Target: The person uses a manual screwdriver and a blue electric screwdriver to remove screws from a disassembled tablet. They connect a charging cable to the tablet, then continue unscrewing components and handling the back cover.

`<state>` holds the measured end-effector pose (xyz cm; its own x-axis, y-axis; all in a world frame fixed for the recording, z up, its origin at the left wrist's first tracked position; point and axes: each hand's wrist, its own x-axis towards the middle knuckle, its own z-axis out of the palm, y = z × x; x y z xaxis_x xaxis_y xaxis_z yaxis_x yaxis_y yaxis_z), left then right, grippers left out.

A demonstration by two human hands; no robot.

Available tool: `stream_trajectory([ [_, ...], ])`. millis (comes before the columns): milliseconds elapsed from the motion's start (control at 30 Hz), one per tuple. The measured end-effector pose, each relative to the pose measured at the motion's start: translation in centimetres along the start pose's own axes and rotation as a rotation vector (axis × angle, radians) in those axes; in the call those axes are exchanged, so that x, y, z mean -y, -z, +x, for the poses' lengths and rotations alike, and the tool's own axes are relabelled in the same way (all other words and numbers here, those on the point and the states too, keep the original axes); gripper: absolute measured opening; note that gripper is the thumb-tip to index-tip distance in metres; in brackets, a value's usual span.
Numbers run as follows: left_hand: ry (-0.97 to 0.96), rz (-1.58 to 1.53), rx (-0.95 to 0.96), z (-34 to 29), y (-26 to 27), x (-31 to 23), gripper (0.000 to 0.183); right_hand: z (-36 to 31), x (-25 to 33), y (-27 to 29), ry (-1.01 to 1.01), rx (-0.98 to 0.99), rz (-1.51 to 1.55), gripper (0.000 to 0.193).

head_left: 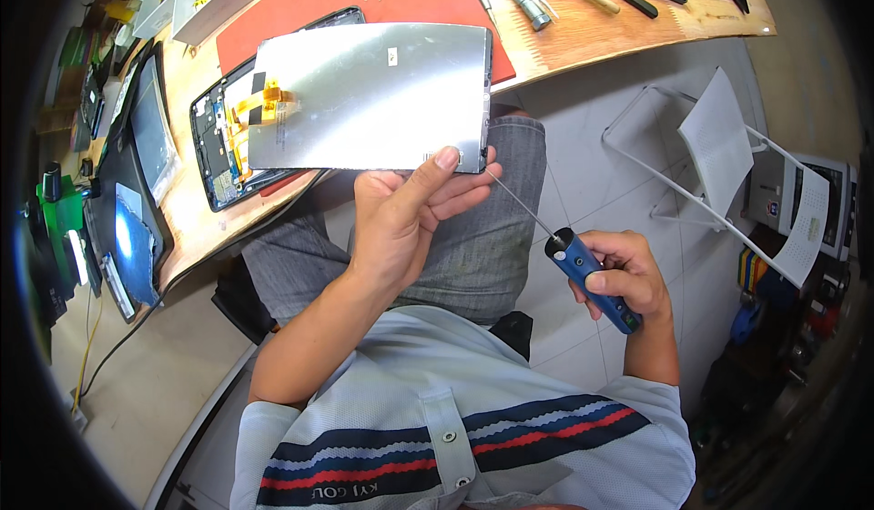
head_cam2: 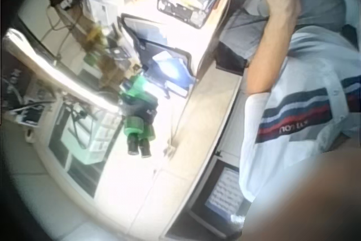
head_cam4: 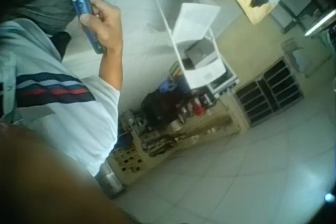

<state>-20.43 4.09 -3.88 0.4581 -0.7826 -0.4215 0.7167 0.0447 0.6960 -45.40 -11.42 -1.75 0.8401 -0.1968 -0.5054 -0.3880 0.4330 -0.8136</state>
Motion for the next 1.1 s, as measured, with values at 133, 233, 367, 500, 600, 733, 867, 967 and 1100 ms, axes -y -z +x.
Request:
stream_trajectory([
  [133, 0.011, 0.0, 0.006, -0.4, 0.4, 0.1, 0.04, 0.4, 0.1, 0.2, -0.021, 0.016, -0.014, 0.051],
  [233, 0.019, 0.003, 0.017, -0.5, 0.7, 0.1, 0.038, 0.6, 0.2, 0.4, -0.028, 0.044, -0.033, 0.05],
  [367, 0.02, -0.009, 0.003, -0.5, 0.8, 0.1, 0.037, 0.7, 0.2, 0.5, -0.035, 0.056, -0.05, 0.05],
  [500, 0.015, 0.003, 0.007, -0.5, 0.8, 0.0, 0.038, 0.6, 0.3, 0.5, -0.026, 0.055, -0.04, 0.051],
  [600, 0.014, 0.0, 0.003, -0.6, 0.8, 0.1, 0.039, 0.7, 0.4, 0.5, -0.033, 0.043, -0.034, 0.052],
  [733, 0.014, -0.007, 0.018, -0.6, 0.8, 0.0, 0.041, 0.8, 0.4, 0.5, -0.021, 0.025, -0.044, 0.052],
  [867, 0.02, -0.002, 0.011, -0.7, 0.8, 0.0, 0.041, 1.0, 0.1, 0.4, -0.003, 0.018, -0.048, 0.051],
  [967, 0.019, 0.005, 0.004, -0.7, 0.7, 0.0, 0.041, 1.2, -0.2, 0.4, 0.014, 0.011, -0.035, 0.05],
  [1100, 0.015, -0.002, -0.002, -0.8, 0.6, 0.1, 0.041, 1.5, -0.6, 0.5, 0.018, 0.003, 0.0, 0.05],
])
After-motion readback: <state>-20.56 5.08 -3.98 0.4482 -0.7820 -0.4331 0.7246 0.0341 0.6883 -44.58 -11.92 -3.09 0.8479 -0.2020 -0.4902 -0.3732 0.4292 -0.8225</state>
